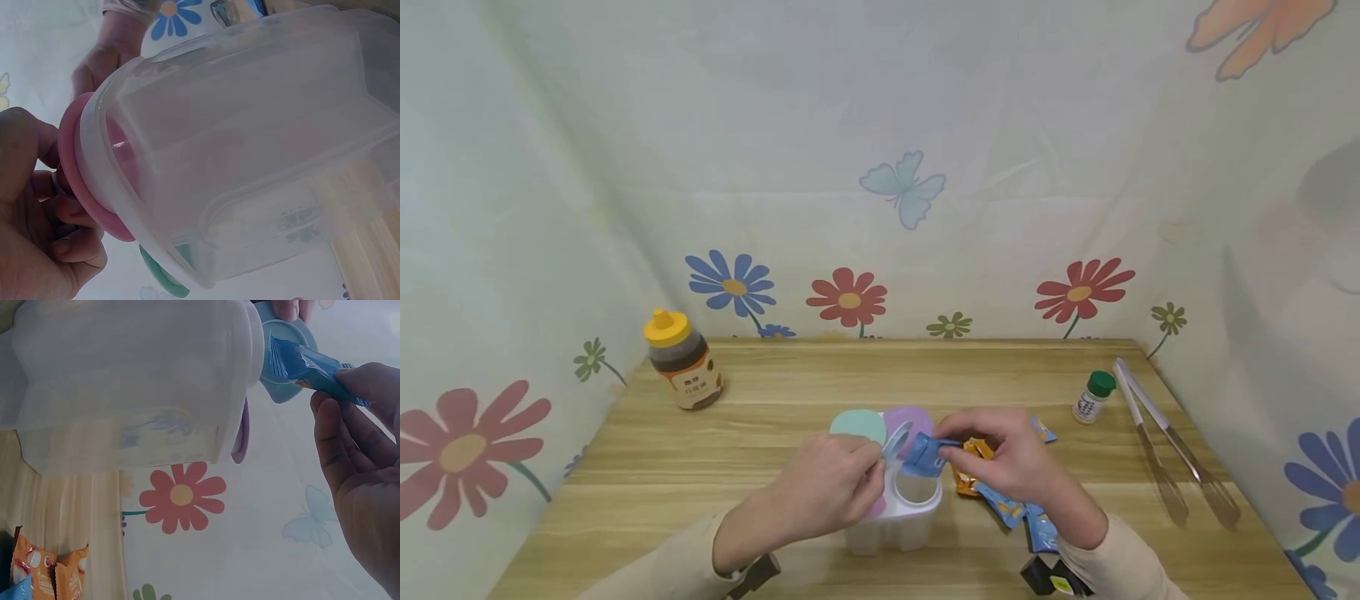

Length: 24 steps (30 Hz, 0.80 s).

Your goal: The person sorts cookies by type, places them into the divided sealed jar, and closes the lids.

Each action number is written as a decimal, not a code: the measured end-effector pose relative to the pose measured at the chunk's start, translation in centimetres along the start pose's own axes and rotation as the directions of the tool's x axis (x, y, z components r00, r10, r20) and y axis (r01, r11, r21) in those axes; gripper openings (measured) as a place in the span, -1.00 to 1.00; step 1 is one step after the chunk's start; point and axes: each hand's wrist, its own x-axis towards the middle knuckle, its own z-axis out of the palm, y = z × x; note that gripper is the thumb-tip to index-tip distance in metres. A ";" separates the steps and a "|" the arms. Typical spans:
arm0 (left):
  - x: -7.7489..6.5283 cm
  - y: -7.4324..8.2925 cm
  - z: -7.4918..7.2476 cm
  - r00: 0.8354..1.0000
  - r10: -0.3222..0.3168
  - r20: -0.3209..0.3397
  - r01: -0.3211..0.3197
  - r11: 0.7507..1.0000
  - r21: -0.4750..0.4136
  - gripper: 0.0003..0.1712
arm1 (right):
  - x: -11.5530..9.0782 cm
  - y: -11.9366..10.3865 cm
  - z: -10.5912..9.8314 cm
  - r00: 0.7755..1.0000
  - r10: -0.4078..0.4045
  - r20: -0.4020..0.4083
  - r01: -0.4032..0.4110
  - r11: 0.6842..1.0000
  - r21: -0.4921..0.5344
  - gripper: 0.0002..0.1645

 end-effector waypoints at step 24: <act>0.0 -0.1 0.1 1.000 0.010 -0.009 -0.009 1.000 0.014 -0.69 | -0.9 0.7 1.5 0.996 0.038 0.081 -0.020 0.975 -0.220 -0.54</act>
